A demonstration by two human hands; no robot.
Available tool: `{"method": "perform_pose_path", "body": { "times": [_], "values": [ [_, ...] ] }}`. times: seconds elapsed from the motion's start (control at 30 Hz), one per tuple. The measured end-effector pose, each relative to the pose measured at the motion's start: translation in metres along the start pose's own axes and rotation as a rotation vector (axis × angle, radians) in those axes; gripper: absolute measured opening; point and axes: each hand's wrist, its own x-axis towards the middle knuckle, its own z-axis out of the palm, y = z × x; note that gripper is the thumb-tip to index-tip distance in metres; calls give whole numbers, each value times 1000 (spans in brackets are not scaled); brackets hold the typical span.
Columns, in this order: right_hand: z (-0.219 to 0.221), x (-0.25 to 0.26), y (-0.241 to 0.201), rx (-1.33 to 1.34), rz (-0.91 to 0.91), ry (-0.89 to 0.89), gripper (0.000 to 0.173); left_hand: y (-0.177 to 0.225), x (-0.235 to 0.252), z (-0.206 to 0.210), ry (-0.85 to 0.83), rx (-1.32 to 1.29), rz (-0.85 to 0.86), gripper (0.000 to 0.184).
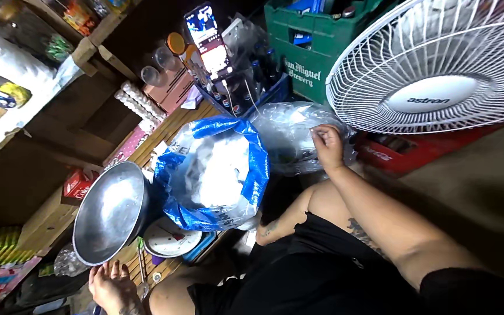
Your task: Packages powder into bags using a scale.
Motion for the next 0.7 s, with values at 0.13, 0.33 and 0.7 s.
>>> {"method": "perform_pose_path", "body": {
  "times": [0.13,0.33,0.7],
  "values": [
    [-1,-6,-33,152,37,-39,33,5,-7,1,99,-29,139,53],
    [-19,-32,-89,400,98,-135,39,37,-47,-7,138,-88,410,50],
    [-22,-102,-202,963,122,-706,18,1,-211,63,-1503,49,33,67]
  ]
}}
